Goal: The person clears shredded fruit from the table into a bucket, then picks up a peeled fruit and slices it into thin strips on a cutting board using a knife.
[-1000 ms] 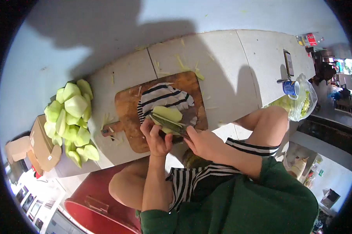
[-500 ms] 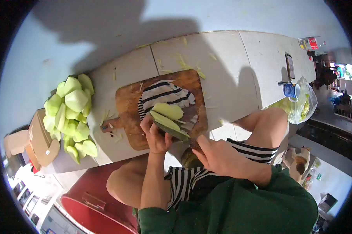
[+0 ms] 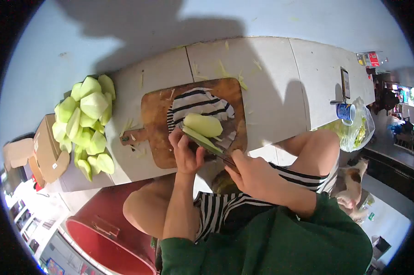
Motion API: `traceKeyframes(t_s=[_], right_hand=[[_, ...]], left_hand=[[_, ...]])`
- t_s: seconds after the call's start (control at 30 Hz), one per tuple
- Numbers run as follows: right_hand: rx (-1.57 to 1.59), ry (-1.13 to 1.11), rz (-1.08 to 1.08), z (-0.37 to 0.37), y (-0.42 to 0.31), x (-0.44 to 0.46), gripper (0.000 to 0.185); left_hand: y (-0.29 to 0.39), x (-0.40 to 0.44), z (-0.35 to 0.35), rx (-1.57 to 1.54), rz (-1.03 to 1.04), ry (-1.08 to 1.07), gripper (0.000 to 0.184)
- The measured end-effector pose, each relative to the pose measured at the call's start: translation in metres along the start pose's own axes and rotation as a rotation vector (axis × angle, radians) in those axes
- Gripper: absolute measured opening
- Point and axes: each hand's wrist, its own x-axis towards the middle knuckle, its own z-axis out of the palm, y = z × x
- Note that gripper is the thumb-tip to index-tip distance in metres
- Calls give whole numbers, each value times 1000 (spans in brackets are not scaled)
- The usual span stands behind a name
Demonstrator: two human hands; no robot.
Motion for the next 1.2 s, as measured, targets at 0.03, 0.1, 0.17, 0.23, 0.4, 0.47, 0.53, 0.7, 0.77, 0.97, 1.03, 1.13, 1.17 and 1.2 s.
traceKeyframes(t_s=[0.03,0.1,0.17,0.23,0.4,0.47,0.53,0.7,0.77,0.97,1.03,1.13,1.17,1.2], right_hand=[[2,-7,3,-5,-5,-5,28],[-17,-91,68,-12,-10,-10,26],[-14,-69,47,-9,-6,-13,26],[-12,-52,22,-5,-4,-11,26],[-6,-19,-13,4,5,-2,27],[12,-37,24,7,6,1,27],[27,-52,68,10,8,3,28],[24,-7,56,50,39,26,27],[3,22,21,54,44,31,29],[65,30,-25,37,46,28,29],[70,14,-41,29,45,29,29],[95,35,-58,9,36,24,31],[139,23,-26,-1,31,22,31],[181,11,6,-9,30,20,32]], left_hand=[[2,0,0,1,-7,-2,52],[3,3,0,-16,-18,0,53],[2,3,0,-16,-12,-4,55],[3,5,-1,-5,-10,-3,56],[7,8,-3,28,-2,-16,54],[6,6,-4,43,-10,-16,54],[8,7,-2,50,-18,-17,54],[12,6,-5,91,-77,-48,52],[11,8,-5,124,-94,-49,51],[14,6,-1,125,-116,-75,49],[15,7,-1,141,-152,-56,47],[22,10,1,128,-213,-43,45],[23,10,0,132,-206,-38,45],[23,11,0,142,-218,-58,45]])
